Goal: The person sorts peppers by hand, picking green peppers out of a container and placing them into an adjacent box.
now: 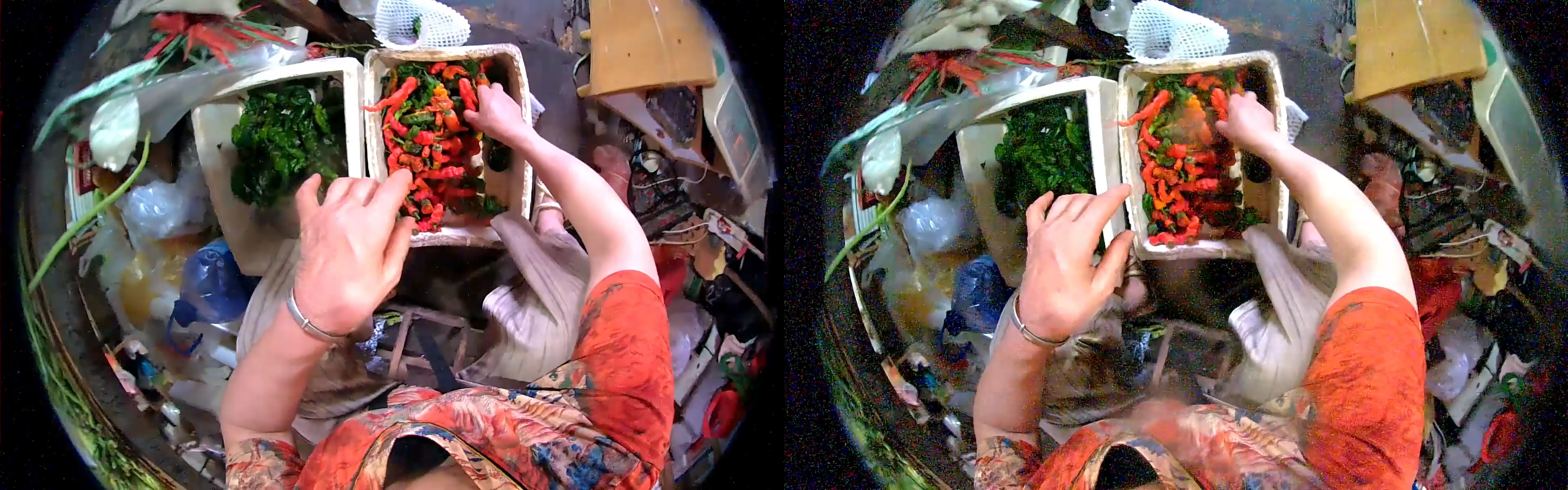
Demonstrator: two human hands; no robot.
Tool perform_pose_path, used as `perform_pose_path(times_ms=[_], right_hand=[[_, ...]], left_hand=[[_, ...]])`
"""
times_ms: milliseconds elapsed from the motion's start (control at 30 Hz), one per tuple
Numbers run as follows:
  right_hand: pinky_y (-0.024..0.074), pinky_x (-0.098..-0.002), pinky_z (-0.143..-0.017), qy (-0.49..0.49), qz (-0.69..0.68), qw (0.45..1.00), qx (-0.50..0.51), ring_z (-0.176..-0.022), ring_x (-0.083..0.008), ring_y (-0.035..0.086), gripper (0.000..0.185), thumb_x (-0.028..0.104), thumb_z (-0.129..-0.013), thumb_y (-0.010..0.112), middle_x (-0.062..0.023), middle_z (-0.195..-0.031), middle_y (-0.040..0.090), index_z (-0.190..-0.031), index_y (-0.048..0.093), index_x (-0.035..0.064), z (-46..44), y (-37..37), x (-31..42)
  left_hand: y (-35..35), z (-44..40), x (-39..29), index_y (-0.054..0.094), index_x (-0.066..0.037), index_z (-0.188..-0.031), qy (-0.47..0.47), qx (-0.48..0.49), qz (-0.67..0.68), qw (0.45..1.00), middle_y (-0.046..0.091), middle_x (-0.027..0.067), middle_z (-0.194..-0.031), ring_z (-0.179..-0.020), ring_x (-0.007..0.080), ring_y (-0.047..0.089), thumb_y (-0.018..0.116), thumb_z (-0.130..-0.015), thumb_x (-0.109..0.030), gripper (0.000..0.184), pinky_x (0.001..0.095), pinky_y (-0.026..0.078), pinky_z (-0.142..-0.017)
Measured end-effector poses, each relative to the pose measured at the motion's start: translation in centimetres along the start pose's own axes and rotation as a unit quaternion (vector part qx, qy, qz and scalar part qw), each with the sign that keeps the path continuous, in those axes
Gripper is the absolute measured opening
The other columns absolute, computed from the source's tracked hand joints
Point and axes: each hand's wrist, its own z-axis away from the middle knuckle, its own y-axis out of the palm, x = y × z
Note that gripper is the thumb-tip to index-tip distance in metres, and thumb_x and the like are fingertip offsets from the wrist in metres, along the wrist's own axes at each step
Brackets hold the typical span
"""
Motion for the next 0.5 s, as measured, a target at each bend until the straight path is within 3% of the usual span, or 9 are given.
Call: perform_pose_path(times_ms=[67,133,200,333,467,500], right_hand=[[0.0513,-0.0449,-0.083,-0.036,-0.018,0.999,0.004,-0.098,-0.0378,0.061,0.042,0.031,-0.079,0.067,-0.0214,-0.111,0.056,-0.106,0.056,0.0003,0.9,0.1,-0.2],[0.0486,-0.0454,-0.084,-0.087,-0.02,0.996,0.018,-0.097,-0.0385,0.058,0.04,0.03,-0.079,0.066,-0.0207,-0.103,0.056,-0.103,0.053,0.0005,2.3,1.1,-1.3],[0.0481,-0.0465,-0.079,-0.142,-0.047,0.988,0.043,-0.093,-0.0374,0.059,0.034,0.025,-0.077,0.067,-0.0187,-0.095,0.058,-0.098,0.052,0.0024,4.8,2.4,-2.0],[0.0513,-0.0467,-0.076,-0.212,-0.063,0.966,0.136,-0.089,-0.0384,0.062,0.041,0.026,-0.075,0.073,-0.0199,-0.095,0.062,-0.101,0.052,0.0017,11.4,4.9,-2.3],[0.0509,-0.0471,-0.076,-0.216,-0.042,0.939,0.266,-0.09,-0.0385,0.062,0.034,0.021,-0.076,0.07,-0.0194,-0.091,0.063,-0.097,0.054,0.0004,15.1,4.6,-1.2],[0.0508,-0.0468,-0.076,-0.22,-0.042,0.939,0.259,-0.091,-0.0381,0.062,0.03,0.02,-0.077,0.069,-0.0196,-0.091,0.063,-0.095,0.055,0.0006,15.4,4.3,-1.1]], left_hand=[[0.5,-0.7,0.3,0.058,-0.006,-0.119,0.017,0.003,-0.014,1.0,0.062,0.0109,-0.096,-0.094,0.028,0.057,0.066,-0.079,-0.014,0.042,0.0442,0.034,-0.094],[0.8,-1.6,0.3,0.056,-0.009,-0.118,0.033,-0.01,-0.025,0.999,0.061,0.0094,-0.092,-0.092,0.0292,0.057,0.063,-0.081,-0.016,0.038,0.0498,0.035,-0.091],[0.9,-2.0,0.2,0.056,-0.009,-0.118,0.049,-0.027,-0.035,0.998,0.062,0.0091,-0.095,-0.093,0.028,0.058,0.064,-0.081,-0.016,0.039,0.0484,0.036,-0.09],[1.0,-1.8,-0.8,0.056,-0.01,-0.118,0.051,-0.025,-0.043,0.997,0.063,0.0089,-0.097,-0.094,0.0276,0.058,0.065,-0.081,-0.016,0.038,0.0478,0.036,-0.09],[0.9,-0.8,-1.4,0.056,-0.01,-0.117,0.052,-0.044,-0.039,0.997,0.063,0.0086,-0.095,-0.093,0.0275,0.058,0.065,-0.08,-0.016,0.038,0.0467,0.037,-0.089],[0.7,-0.5,-1.6,0.056,-0.01,-0.117,0.043,-0.038,-0.04,0.998,0.064,0.0084,-0.095,-0.092,0.0276,0.058,0.065,-0.08,-0.016,0.038,0.0462,0.037,-0.088]])
